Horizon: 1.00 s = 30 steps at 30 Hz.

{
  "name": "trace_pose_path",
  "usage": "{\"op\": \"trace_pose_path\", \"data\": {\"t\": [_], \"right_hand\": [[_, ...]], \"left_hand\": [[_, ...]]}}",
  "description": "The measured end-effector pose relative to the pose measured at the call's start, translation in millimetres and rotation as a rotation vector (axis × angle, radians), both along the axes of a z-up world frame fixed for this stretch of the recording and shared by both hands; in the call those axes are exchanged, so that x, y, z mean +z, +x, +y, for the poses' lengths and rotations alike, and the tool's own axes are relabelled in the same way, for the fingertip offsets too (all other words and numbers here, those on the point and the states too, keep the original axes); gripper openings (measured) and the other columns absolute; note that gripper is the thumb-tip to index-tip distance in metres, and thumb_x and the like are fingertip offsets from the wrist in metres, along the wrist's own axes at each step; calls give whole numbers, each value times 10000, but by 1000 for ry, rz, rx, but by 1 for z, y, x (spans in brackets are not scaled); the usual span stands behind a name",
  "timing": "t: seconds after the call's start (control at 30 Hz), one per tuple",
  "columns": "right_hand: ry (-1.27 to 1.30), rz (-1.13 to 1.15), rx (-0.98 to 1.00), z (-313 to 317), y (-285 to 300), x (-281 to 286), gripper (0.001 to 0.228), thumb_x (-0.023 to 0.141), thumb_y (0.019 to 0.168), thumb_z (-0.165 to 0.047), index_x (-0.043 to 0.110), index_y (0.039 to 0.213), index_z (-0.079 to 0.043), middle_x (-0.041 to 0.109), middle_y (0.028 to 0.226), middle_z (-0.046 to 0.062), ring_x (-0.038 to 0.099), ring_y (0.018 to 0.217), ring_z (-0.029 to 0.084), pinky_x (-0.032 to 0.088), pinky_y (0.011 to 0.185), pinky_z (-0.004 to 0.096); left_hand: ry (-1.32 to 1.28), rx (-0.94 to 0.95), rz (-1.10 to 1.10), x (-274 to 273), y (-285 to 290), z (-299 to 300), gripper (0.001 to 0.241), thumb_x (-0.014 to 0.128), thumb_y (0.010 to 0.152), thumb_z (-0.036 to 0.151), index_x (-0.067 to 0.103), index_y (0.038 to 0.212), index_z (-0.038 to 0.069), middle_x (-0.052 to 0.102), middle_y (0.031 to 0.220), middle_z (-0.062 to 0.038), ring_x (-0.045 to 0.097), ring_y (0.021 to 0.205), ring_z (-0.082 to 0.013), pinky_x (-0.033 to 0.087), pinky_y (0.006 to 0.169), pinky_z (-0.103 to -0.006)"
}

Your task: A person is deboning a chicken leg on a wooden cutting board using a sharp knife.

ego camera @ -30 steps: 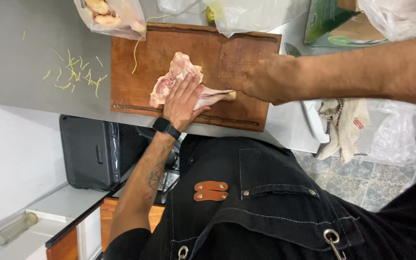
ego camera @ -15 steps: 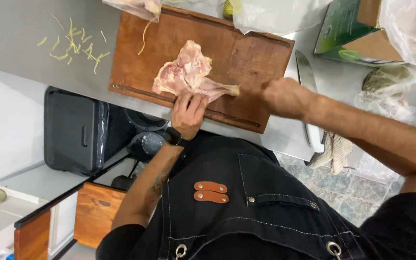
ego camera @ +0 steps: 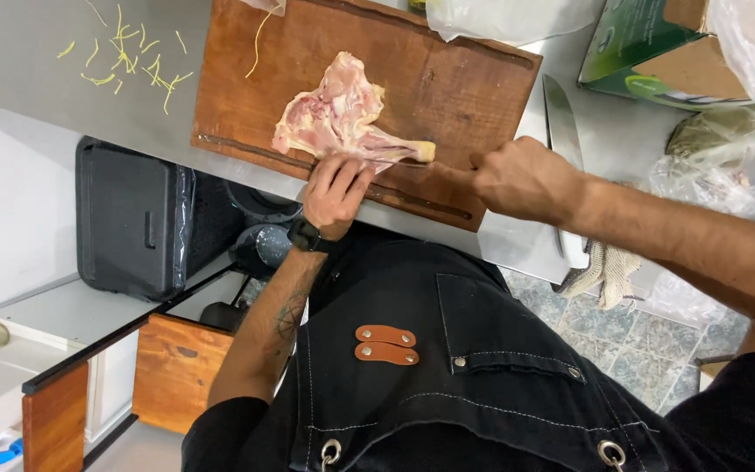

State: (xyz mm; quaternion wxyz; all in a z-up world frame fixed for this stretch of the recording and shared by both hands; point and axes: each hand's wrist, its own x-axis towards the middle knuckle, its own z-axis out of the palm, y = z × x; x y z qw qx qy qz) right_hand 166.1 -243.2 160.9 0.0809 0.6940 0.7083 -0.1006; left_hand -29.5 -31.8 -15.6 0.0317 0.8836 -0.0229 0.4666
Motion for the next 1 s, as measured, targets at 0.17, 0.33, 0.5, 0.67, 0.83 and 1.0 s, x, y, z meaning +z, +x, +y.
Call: {"op": "trace_pose_path", "data": {"t": [0.17, 0.33, 0.5, 0.67, 0.83, 1.0], "right_hand": [[60, -74, 66, 9, 5, 6, 183, 659, 894, -197, 818, 976, -232, 730, 667, 41, 773, 625, 279, 618, 538, 422], [17, -97, 124, 27, -1, 8, 182, 634, 936, -164, 806, 955, -221, 738, 685, 42, 772, 654, 269, 619, 551, 425], [-43, -144, 183, 38, -1, -27, 165, 644, 900, -122, 750, 792, -185, 687, 613, 48, 733, 602, 293, 566, 499, 443], [-2, -195, 117, 38, -12, -33, 157, 623, 888, -85, 717, 820, -190, 675, 615, 40, 721, 583, 289, 580, 486, 463], [-163, -254, 96, 39, -11, -22, 202, 651, 876, -94, 703, 702, -182, 630, 573, 22, 638, 503, 223, 506, 365, 428], [-207, -286, 91, 31, 0, -12, 230, 641, 859, -39, 684, 674, -168, 599, 553, 30, 605, 476, 213, 501, 352, 440]], "left_hand": [[-35, -80, 71, 5, 7, 8, 181, 636, 1137, 212, 780, 1118, 105, 773, 1343, -129, 720, 1232, -359, 564, 1109, -462], [-97, -117, 109, -5, 7, 2, 181, 653, 1130, 227, 786, 1125, 105, 764, 1392, -123, 702, 1283, -370, 537, 1138, -474], [-149, -96, 105, -3, 9, -1, 180, 665, 1121, 234, 810, 1095, 131, 783, 1362, -95, 713, 1287, -358, 541, 1136, -461], [-167, -85, 113, -5, 13, 1, 192, 657, 1129, 258, 801, 1077, 142, 794, 1313, -62, 709, 1299, -328, 504, 1175, -466], [-246, -89, 142, -10, 13, -2, 182, 666, 1113, 255, 797, 1054, 143, 798, 1298, -51, 707, 1314, -319, 480, 1207, -474], [-231, -103, 146, 4, 7, -6, 147, 691, 1105, 204, 794, 1019, 145, 803, 1287, -39, 719, 1301, -299, 493, 1203, -475]]}}
